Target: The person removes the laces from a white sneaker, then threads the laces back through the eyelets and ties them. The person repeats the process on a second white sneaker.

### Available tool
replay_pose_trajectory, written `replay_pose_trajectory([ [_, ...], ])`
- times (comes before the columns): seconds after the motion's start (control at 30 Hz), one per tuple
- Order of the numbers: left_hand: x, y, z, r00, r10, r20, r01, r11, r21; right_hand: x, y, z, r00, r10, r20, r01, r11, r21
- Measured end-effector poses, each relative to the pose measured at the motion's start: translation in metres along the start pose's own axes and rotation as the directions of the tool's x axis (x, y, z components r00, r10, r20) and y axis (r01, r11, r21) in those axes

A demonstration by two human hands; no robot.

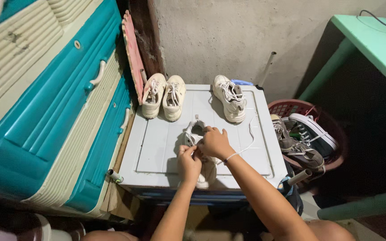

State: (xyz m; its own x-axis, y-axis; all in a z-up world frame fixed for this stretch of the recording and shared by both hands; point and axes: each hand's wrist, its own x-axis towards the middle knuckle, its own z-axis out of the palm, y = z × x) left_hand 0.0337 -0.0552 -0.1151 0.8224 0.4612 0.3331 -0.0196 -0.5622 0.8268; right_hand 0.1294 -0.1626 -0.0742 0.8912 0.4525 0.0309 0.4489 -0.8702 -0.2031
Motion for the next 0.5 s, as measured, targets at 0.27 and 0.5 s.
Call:
replay_pose_trajectory([
  [0.27,0.01,0.029,-0.029,0.986,0.115,0.118,-0.14,0.962,0.234,0.019,0.026,0.002,0.986,-0.058,0.153,0.011,0.958,0.286],
  [0.5,0.037,0.038,-0.044,0.932,0.229,0.283,-0.32,0.884,0.341,0.04,0.051,0.023,0.975,-0.196,0.103,0.154,0.935,0.319],
])
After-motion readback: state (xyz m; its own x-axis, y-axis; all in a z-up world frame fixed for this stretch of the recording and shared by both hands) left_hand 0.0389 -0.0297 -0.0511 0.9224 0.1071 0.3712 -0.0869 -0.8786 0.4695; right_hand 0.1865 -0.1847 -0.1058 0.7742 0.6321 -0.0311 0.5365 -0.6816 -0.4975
